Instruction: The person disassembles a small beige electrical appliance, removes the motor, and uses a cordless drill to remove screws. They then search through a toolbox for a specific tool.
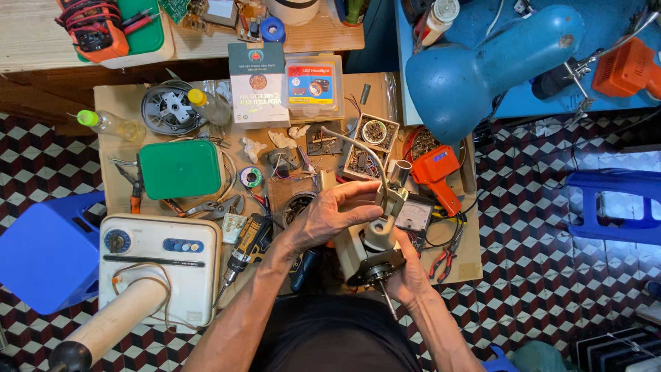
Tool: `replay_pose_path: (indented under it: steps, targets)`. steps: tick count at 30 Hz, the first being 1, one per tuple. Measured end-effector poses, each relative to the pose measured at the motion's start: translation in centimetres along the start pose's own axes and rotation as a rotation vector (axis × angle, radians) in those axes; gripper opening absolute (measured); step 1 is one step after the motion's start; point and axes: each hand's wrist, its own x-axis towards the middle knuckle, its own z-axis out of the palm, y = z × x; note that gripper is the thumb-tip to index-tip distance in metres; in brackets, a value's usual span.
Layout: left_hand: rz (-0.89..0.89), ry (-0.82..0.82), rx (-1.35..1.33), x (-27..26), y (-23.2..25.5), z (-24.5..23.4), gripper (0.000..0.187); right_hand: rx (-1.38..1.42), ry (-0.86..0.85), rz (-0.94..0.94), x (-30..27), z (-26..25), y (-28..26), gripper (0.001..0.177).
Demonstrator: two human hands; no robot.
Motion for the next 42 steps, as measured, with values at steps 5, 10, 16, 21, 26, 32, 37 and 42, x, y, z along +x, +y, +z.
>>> replay_pose_path:
  steps: [5,10,16,21,26,32,37,42]
  targets:
    - [0.113,-0.071,-0.006,-1.4,3.5,0.2,0.075,-0.004,-0.144,0.006,-0.7,-0.2,-0.6,0.056]
    - [-0.032,0.135,0.121,-5.0,5.4,-0.6,0.063,-0.005,-0.194,0.113,0.5,2.1,1.6,0.059]
    - [-0.034,0.461,-0.016,-9.7,2.6,-3.4,0.065,-0.052,-0.25,0.279,3.0,7.5,7.4,0.056]
    - [-0.089,0.625,-0.043,-13.5,-0.6,-6.1,0.072,-0.101,-0.269,0.395,3.4,9.6,11.3,0.055]
    - [-0.122,0.718,-0.007,-16.0,-3.2,-7.7,0.068,-0.186,-0.291,0.362,3.9,9.2,14.5,0.065]
    - [-0.03,0.782,-0.074,-17.2,-6.3,-8.6,0.058,-0.263,-0.086,0.329,6.3,7.7,17.5,0.078]
    - [-0.056,0.787,0.029,-17.1,-8.7,-9.6,0.054,-0.233,-0.085,0.301,8.3,5.1,18.7,0.08]
    - [-0.111,0.765,0.112,-16.3,-9.7,-10.9,0.052,-0.334,-0.003,0.264,8.5,3.3,17.9,0.084]
